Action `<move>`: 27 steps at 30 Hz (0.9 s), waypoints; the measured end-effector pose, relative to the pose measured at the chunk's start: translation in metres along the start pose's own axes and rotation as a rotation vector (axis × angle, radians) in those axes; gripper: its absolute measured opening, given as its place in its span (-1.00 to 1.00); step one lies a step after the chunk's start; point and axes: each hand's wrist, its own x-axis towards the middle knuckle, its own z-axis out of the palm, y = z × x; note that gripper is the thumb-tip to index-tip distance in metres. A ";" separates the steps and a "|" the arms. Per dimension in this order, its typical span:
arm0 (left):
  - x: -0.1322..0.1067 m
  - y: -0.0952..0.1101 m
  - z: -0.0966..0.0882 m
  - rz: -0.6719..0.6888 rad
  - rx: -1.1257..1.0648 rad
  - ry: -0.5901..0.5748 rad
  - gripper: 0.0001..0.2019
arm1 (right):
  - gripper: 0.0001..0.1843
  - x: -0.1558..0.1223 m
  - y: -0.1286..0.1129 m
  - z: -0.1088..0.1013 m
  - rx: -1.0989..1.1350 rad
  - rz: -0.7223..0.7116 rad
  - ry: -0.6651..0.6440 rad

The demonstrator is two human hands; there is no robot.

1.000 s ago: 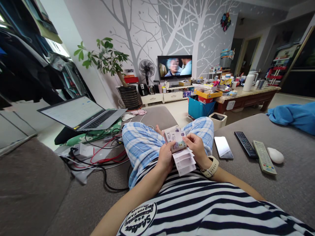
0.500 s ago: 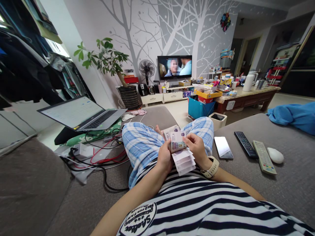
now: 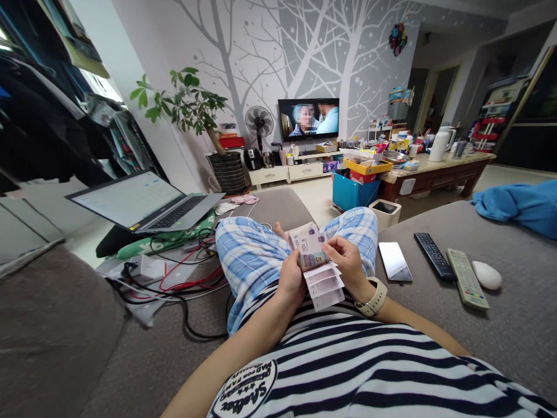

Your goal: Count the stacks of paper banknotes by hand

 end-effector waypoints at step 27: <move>-0.002 0.003 0.001 0.020 0.055 -0.013 -0.78 | -0.69 -0.001 0.000 0.000 0.059 -0.026 -0.003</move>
